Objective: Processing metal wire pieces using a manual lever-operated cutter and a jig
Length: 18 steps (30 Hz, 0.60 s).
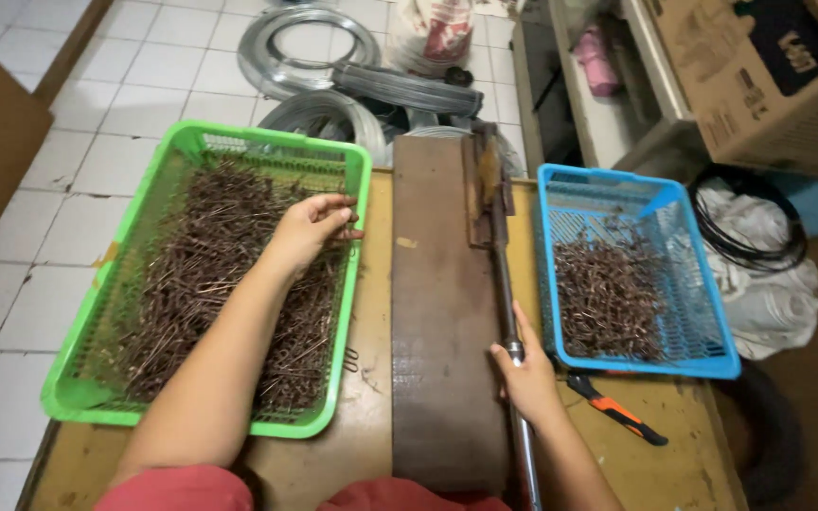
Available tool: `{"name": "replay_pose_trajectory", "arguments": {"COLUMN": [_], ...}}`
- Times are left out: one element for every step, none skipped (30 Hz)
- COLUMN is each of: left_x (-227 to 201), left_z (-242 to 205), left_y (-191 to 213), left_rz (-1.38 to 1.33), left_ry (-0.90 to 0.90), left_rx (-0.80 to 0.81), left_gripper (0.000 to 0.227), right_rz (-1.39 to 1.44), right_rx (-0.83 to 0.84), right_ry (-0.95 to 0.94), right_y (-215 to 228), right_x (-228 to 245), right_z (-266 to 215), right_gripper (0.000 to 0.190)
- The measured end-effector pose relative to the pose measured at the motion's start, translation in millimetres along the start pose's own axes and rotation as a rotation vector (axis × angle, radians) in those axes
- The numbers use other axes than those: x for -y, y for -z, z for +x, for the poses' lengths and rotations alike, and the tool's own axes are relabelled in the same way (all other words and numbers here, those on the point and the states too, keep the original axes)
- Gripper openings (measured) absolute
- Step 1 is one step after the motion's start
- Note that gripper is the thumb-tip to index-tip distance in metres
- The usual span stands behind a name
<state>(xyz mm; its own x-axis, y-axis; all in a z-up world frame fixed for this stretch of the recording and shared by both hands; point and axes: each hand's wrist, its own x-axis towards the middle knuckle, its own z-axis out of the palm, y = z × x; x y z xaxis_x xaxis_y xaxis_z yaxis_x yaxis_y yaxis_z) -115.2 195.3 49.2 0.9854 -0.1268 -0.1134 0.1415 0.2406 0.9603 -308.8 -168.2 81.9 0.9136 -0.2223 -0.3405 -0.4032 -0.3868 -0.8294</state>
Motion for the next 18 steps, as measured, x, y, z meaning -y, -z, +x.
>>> {"name": "replay_pose_trajectory", "arguments": {"left_x": [9, 17, 24, 22, 19, 18, 35, 52, 68, 77, 86, 97, 111, 124, 136, 141, 147, 151], "left_z": [10, 22, 34, 43, 51, 57, 80, 106, 131, 143, 155, 164, 174, 186, 197, 198, 200, 203], "left_y": [-3, -7, -11, -23, -34, -45, -52, -60, -67, -84, -100, -116, -127, -137, -147, -153, -159, -165], "left_rz": [0.002, 0.168, 0.331, 0.330, 0.411, 0.490, 0.489, 0.379, 0.270, 0.267, 0.067, -0.133, -0.135, -0.227, -0.319, -0.318, -0.384, -0.448], "left_ry": [0.003, -0.118, -0.242, -0.246, -0.282, -0.316, -0.319, -0.267, -0.214, -0.217, -0.110, 0.005, 0.009, 0.032, 0.056, 0.057, 0.094, 0.131], "left_rx": [0.015, -0.006, -0.028, -0.014, -0.011, -0.012, -0.003, -0.035, -0.066, -0.060, -0.132, -0.205, -0.200, -0.242, -0.283, -0.276, -0.299, -0.320], "left_gripper": [0.035, 0.037, 0.039, 0.039, 0.039, 0.039, 0.039, 0.039, 0.040, 0.040, 0.041, 0.042, 0.042, 0.046, 0.050, 0.050, 0.050, 0.050], "right_rz": [0.006, 0.016, 0.026, 0.031, 0.083, 0.133, 0.136, 0.166, 0.197, 0.198, 0.184, 0.169, 0.169, 0.188, 0.208, 0.211, 0.221, 0.232], "right_rx": [-0.013, 0.003, 0.019, 0.006, 0.041, 0.080, 0.071, 0.087, 0.103, 0.096, 0.143, 0.192, 0.187, 0.207, 0.227, 0.221, 0.237, 0.253], "right_ry": [-0.006, 0.005, 0.016, 0.015, 0.016, 0.016, 0.016, -0.005, -0.025, -0.023, -0.019, -0.020, -0.024, 0.000, 0.023, 0.023, 0.036, 0.051], "right_y": [0, 0, 1, 2, 4, 5, 10, 15, 19, 31, 42, 53, 60, 66, 73, 75, 78, 80], "right_x": [-9, -18, -26, -26, -27, -27, -17, -6, 5, 20, 34, 47, 59, 71, 84, 86, 89, 92], "right_z": [5, 11, 17, 17, 17, 17, 11, 7, 3, 1, -1, -4, -6, -7, -8, -6, -4, -1], "right_gripper": [0.086, 0.083, 0.080, 0.080, 0.081, 0.082, 0.082, 0.081, 0.081, 0.081, 0.081, 0.081, 0.081, 0.079, 0.076, 0.076, 0.076, 0.076]}}
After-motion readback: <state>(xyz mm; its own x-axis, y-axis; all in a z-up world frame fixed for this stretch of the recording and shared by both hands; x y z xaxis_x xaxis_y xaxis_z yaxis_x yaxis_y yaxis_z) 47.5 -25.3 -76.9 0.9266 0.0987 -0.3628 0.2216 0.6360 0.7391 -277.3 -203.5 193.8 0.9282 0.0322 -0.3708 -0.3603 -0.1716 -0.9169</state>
